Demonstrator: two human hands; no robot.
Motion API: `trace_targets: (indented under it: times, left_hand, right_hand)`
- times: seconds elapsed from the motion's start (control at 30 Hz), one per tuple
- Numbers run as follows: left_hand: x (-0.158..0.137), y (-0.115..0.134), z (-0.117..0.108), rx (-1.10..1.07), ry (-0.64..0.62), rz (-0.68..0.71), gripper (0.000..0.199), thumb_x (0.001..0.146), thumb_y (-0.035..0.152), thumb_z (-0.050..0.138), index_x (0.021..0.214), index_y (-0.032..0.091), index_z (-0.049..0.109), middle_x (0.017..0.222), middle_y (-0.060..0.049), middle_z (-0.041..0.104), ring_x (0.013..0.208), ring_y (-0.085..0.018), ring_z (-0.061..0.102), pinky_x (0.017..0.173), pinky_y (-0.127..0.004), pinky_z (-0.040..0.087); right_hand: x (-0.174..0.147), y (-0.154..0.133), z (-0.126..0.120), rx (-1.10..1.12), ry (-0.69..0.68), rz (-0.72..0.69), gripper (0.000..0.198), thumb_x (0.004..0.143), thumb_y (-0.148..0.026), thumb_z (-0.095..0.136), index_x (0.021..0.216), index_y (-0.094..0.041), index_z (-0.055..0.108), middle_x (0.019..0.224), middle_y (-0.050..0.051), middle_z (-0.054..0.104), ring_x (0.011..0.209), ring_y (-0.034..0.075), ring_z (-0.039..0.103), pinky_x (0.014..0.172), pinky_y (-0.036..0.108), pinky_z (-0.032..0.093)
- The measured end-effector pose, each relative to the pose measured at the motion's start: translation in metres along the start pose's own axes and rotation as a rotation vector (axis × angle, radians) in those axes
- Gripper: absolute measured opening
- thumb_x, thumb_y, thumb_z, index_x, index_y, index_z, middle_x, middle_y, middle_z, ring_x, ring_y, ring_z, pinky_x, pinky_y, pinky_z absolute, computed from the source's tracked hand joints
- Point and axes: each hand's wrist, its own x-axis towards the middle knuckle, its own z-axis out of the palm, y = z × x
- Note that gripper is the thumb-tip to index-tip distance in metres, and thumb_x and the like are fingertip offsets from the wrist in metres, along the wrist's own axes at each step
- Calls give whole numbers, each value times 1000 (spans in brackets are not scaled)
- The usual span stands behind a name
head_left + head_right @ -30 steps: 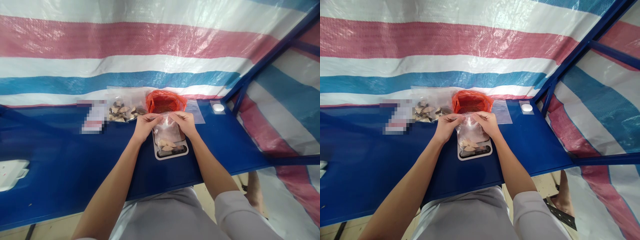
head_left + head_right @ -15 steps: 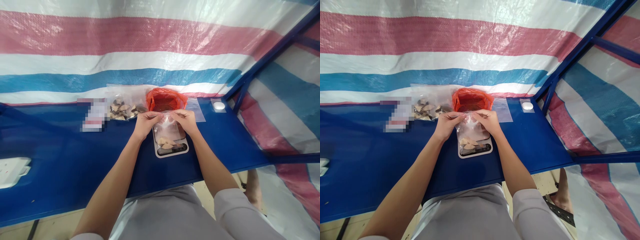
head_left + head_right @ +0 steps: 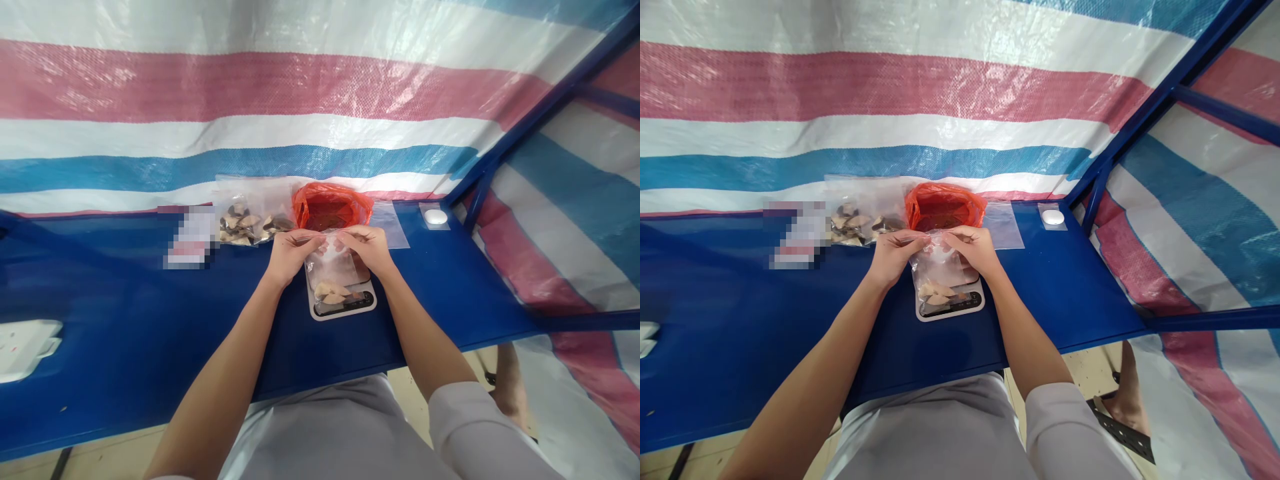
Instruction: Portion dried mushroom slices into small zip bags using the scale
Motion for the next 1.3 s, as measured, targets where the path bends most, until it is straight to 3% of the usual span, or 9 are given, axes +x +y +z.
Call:
trace_targets:
  times: [0.6,0.73,0.97,1.13,1.3]
  left_hand:
    - [1,0,-5,32,-64,26,27,71,43,84,78,17,81,66,-5,74,58,-16,64,61,-28,52]
    - [2,-2,-6,42,-42,11,28,71,44,84,82,17,82,68,-5,75,59,-17,65,60,-29,53]
    - [1,-1,-4,82,15,106,24,73,41,82,81,19,82,68,-4,75,61,-17,67,65,-30,56]
    - [0,-1,-3,104,11,48,28,71,44,83,79,18,82,66,-5,74,57,-17,65,53,-27,52]
    - [2,-4,-6,59,12,9,31,72,48,81,76,17,81,67,-4,73,57,-15,62,52,-25,51]
  right_hand:
    - [0,-8,5,-30,55,-58,25,77,-46,76,80,-21,78,70,1,74,63,16,67,55,27,56]
    - [0,-9,3,-60,76,-45,26,78,-46,75,76,-21,78,69,1,73,63,16,67,55,28,57]
    - [-1,-12,9,-2,66,-22,26,75,-46,77,83,-21,77,72,1,74,64,17,68,50,26,54]
    - [-1,-12,9,-23,77,-26,26,76,-46,76,80,-21,77,70,1,73,64,16,67,50,25,55]
    - [0,-16,8,-7,99,-26,26,77,-46,75,76,-20,75,65,0,70,61,15,65,48,24,54]
